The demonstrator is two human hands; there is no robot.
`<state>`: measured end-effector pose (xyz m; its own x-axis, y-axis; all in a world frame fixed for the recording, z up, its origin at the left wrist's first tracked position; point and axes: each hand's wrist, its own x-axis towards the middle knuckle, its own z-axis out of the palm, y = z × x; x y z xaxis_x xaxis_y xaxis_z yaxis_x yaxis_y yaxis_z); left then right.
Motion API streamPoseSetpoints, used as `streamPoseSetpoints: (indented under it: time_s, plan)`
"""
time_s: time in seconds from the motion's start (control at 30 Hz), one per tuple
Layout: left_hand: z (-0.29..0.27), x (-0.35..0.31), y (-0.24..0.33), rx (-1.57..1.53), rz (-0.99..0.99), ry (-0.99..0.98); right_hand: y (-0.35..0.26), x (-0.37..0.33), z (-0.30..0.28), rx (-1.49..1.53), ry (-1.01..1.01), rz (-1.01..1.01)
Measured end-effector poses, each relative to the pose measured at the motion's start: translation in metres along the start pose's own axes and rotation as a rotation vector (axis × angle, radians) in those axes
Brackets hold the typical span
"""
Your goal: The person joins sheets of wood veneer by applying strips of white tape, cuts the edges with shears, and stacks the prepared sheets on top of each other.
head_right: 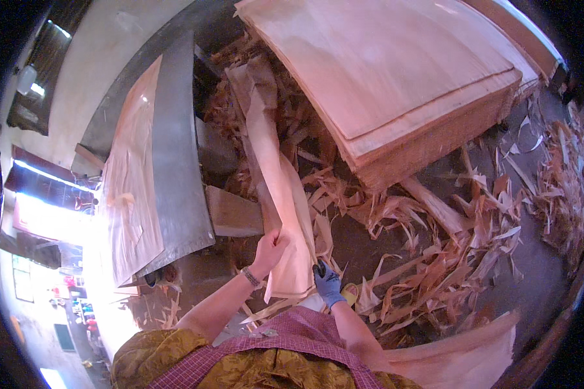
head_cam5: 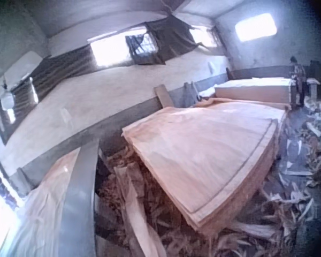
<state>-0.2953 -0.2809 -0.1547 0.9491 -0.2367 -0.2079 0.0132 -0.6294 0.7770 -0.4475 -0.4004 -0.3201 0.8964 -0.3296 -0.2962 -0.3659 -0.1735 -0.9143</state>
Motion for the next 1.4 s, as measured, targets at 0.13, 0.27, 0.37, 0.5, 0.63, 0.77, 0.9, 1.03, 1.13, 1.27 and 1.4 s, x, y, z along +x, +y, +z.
streamPoseSetpoints:
  time_s: [0.13,0.27,0.37,0.5,0.63,0.77,0.9,1.03,1.13,1.27,1.4]
  plan:
    - [-0.019,-0.005,0.030,-0.040,0.060,0.029,-0.057,-0.002,0.001,-0.022,0.018,-0.012]
    - [-0.036,-0.001,0.074,-0.099,0.160,0.045,-0.073,0.005,-0.006,0.310,-0.076,-0.136]
    - [-0.042,0.005,0.115,-0.159,0.247,0.063,-0.074,0.018,-0.027,0.937,-0.297,0.077]
    - [-0.048,0.020,0.175,-0.180,0.325,0.087,-0.113,0.039,-0.065,0.872,-0.370,-0.034]
    - [-0.029,0.045,0.251,-0.269,0.422,0.081,-0.138,0.081,-0.133,0.824,-0.329,-0.074]
    - [0.010,0.072,0.337,-0.291,0.535,0.072,-0.159,0.128,-0.226,0.768,-0.287,-0.142]
    - [0.064,0.104,0.430,-0.263,0.613,0.088,-0.181,0.183,-0.341,0.714,-0.214,-0.220]
    - [0.132,0.158,0.525,-0.272,0.760,0.128,-0.212,0.234,-0.459,0.666,-0.122,-0.301]
    - [0.175,0.208,0.593,-0.232,0.836,0.139,-0.229,0.272,-0.541,0.628,-0.055,-0.346]
    - [0.228,0.271,0.669,-0.206,0.878,0.157,-0.245,0.323,-0.633,0.581,0.029,-0.390]
    - [0.279,0.339,0.729,-0.165,0.935,0.169,-0.250,0.380,-0.712,0.532,0.095,-0.411]
